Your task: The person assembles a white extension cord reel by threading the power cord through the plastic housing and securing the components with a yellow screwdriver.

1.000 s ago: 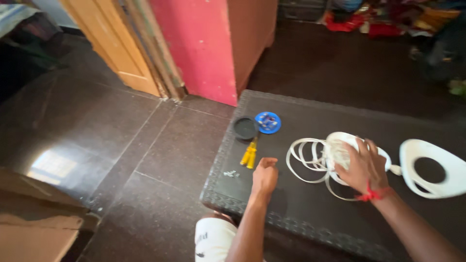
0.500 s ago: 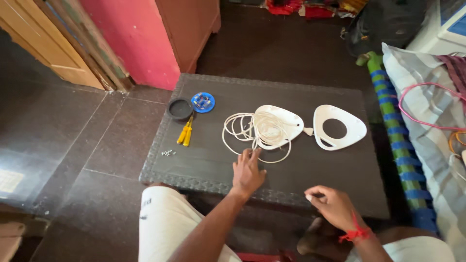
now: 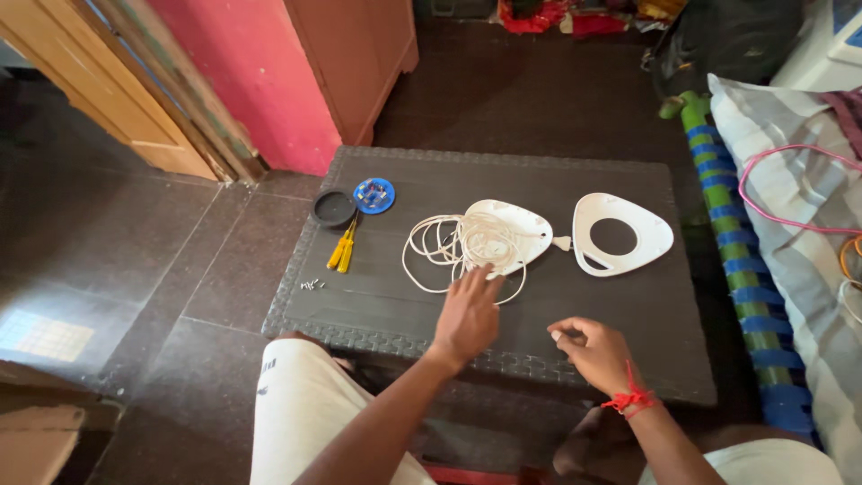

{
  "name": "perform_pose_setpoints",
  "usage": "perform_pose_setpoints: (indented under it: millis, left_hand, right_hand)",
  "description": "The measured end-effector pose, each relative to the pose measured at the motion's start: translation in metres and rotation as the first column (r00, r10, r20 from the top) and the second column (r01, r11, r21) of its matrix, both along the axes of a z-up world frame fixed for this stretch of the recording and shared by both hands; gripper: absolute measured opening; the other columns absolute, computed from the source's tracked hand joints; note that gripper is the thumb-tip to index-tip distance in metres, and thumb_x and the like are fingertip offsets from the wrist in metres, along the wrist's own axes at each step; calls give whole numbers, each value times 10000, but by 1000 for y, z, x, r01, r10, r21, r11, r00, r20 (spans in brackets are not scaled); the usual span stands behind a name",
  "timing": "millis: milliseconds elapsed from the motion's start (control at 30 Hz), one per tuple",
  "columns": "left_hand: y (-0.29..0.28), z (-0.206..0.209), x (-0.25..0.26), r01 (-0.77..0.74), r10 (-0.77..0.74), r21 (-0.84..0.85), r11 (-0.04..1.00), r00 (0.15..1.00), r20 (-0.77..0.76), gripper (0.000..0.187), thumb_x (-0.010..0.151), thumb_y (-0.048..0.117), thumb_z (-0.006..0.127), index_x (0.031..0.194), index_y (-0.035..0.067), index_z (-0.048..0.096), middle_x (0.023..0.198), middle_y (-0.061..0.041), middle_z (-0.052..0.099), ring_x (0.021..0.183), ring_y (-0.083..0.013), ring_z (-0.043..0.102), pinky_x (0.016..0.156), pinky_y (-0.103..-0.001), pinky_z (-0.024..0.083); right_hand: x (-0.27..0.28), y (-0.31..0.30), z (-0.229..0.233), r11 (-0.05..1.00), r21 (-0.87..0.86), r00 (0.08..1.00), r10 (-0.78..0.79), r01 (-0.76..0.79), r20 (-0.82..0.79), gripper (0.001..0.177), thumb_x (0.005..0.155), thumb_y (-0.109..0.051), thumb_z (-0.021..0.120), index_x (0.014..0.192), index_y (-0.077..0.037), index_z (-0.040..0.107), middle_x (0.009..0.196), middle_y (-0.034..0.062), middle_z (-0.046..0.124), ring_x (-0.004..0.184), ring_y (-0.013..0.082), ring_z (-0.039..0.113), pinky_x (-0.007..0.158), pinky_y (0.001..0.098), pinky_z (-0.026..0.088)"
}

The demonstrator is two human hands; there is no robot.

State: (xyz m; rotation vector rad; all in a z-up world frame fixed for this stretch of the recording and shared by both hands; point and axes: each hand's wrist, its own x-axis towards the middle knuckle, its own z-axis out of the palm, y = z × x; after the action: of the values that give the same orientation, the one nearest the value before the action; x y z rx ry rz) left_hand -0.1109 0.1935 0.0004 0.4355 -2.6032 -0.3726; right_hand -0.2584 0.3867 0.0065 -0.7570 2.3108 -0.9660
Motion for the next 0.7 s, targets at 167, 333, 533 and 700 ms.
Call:
perform_pose_setpoints:
  millis: [167,333,533,700]
  left_hand:
    - [22,3,-49,25,-25,5,1000,980,196,760,821,231,727,1492,63,414,1575,-199,340,1460,-365,323,1120,-608,296]
    - [11,-28,-99,-71,98,-111,991,961,257,849,803,325,756,1538,135,377,1594,-186,318,1467,-386,290,1115,-656,222]
    - [27,-28,-91,-126,137,-54,991,905,403,491,928,317,684,1352,111,544,1381,-148,540,1398,-352,423,1196,-657,195]
    - [50,-5,-84,-208,231,-102,973,919,321,296,922,287,644,1115,64,672,1229,-151,624,1244,-371,537,1136,-629,230]
  right_hand:
    - [-14,6,-20,989,-104,995,-100,103,29,233,922,-244,662,1087,-138,789,817,95,809,619,162,739,614,316,587]
    - [-40,24,-48,955,-273,965,-171,113,-200,353,814,-62,580,1134,-99,724,1124,143,768,910,302,766,833,406,571]
    - [-60,24,-62,958,-172,922,-270,229,-278,499,795,-158,663,1284,-76,605,1209,230,695,1148,400,651,981,473,499]
    - [-64,17,-61,952,-104,940,-303,289,-160,602,786,-227,730,1344,-91,549,1205,217,704,1118,402,674,967,458,521]
